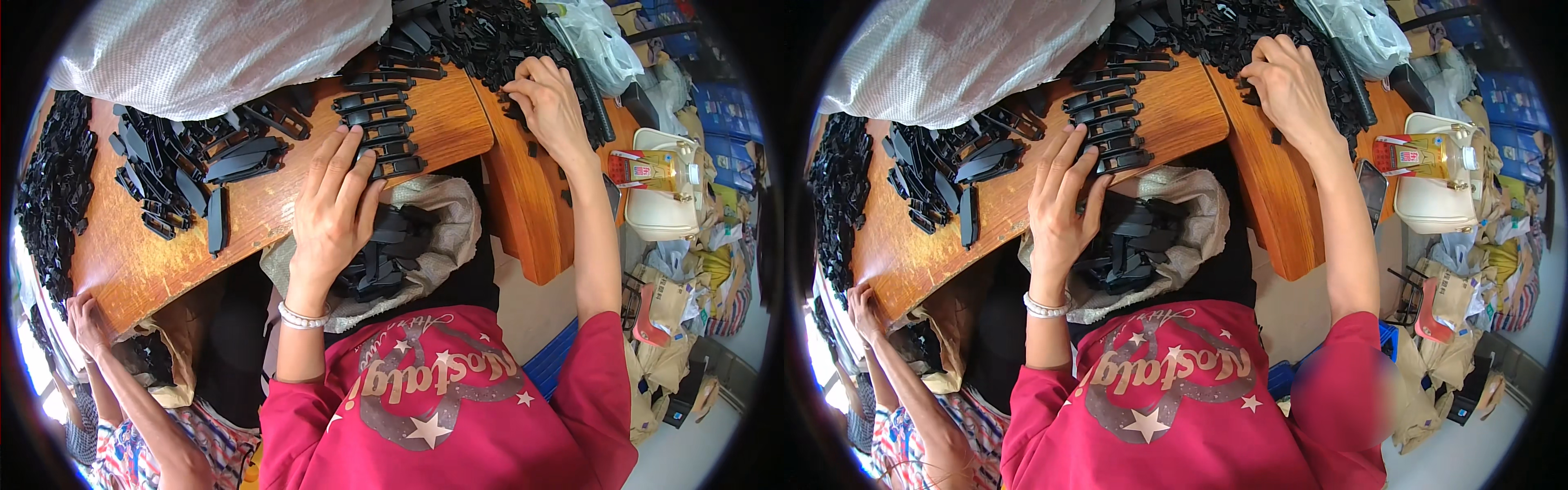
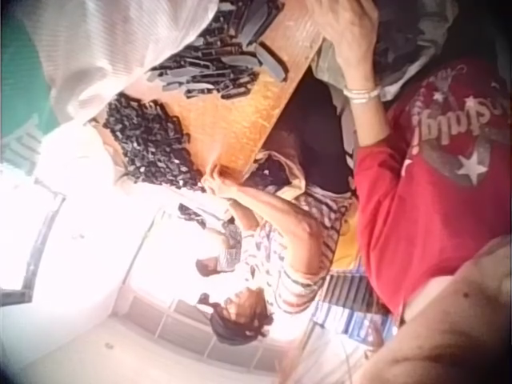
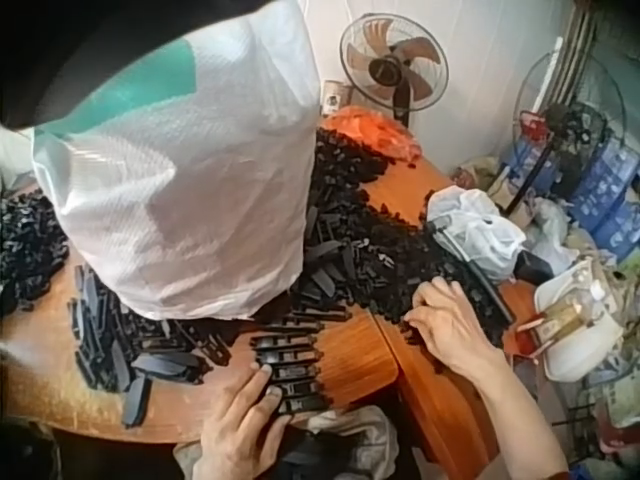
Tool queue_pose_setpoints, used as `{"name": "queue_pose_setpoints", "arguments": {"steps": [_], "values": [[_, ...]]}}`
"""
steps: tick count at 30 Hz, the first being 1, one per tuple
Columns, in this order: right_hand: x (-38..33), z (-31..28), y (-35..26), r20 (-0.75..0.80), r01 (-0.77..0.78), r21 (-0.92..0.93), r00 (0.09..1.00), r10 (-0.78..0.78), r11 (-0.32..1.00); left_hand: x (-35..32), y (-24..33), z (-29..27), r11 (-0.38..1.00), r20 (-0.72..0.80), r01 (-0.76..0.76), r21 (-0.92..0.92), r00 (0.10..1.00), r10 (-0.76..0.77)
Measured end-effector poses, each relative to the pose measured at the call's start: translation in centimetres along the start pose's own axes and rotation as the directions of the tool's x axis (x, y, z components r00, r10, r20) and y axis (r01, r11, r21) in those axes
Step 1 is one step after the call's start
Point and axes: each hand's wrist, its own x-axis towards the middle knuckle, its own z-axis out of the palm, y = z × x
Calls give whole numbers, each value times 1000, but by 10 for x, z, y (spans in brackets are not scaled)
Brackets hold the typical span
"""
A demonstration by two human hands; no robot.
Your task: Manually assembling small black plastic components and using a small hammer to secure parts on a workbench.
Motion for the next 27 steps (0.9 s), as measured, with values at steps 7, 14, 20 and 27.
{"name": "queue_pose_setpoints", "arguments": {"steps": [7, 14, 20, 27], "values": [[16, -17, -25, -187, 104, 186, 980, -68, 977, -1, 2, -2, 1000, 23, 12, 21, 1000, -12], [59, 7, -87, -98, 213, 417, 977, -189, 884, 3, 4, -2, 995, 103, 92, 44, 990, -96], [66, 10, -94, -68, 241, 367, 970, -232, 898, 3, 2, -2, 994, 92, 105, 2, 990, -105], [71, 4, -93, -4, 246, 343, 965, -261, 906, 3, 1, -3, 994, 86, 113, -13, 990, -112]]}}
